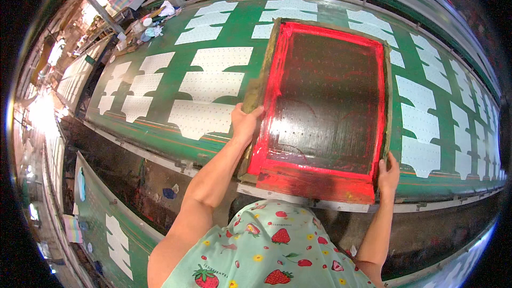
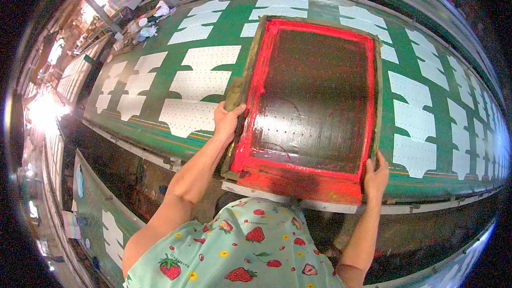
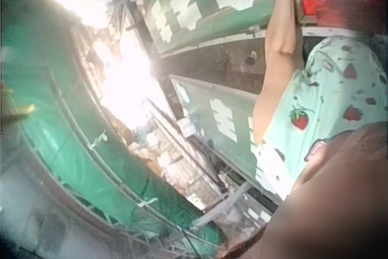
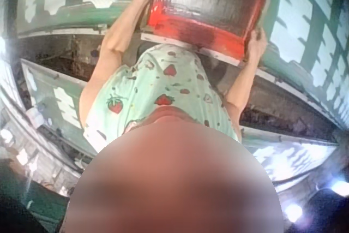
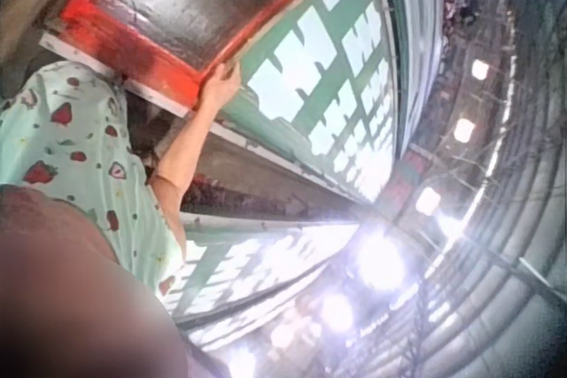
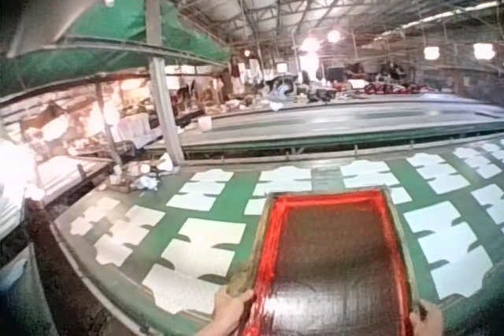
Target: The person performs screen printing by repeatedly placing a red-framed screen onto a green conveyor belt and using a squeegee to pull red ink across the mesh. The person moves the screen along the belt to align with successive white paper sheets and repeats the printing stroke.
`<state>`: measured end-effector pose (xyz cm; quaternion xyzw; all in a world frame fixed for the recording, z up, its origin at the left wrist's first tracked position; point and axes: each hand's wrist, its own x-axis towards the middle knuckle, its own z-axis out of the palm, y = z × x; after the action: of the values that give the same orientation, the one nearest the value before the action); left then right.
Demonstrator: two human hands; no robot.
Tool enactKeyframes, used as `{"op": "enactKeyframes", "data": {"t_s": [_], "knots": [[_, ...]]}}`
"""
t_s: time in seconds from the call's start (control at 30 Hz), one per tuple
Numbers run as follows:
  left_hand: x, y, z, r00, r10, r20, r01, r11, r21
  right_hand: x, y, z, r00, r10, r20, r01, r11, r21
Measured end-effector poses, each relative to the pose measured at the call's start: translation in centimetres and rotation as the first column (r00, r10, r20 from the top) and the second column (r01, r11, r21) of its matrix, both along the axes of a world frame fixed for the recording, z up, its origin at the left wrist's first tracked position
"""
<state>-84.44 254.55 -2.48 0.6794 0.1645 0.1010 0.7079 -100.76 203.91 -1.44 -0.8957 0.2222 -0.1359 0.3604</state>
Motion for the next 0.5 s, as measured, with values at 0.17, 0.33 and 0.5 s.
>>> {"op": "enactKeyframes", "data": {"t_s": [0.17, 0.33, 0.5], "knots": [[0.5, -0.1, 0.0, 0.999, -0.007, -0.045, 0.010, 0.998, 0.070, -5.0, 8.3, 6.1, 0.746, 0.663, -0.057, -0.661, 0.728, -0.184], [1.7, 0.0, -0.8, 0.998, 0.008, -0.063, -0.001, 0.994, 0.113, -5.6, 14.8, 8.0, 0.586, 0.774, -0.240, -0.798, 0.501, -0.334], [1.9, 0.0, -1.7, 0.996, 0.081, -0.037, -0.067, 0.955, 0.289, -4.4, 17.4, 7.4, 0.645, 0.741, -0.186, -0.733, 0.531, -0.426]]}}
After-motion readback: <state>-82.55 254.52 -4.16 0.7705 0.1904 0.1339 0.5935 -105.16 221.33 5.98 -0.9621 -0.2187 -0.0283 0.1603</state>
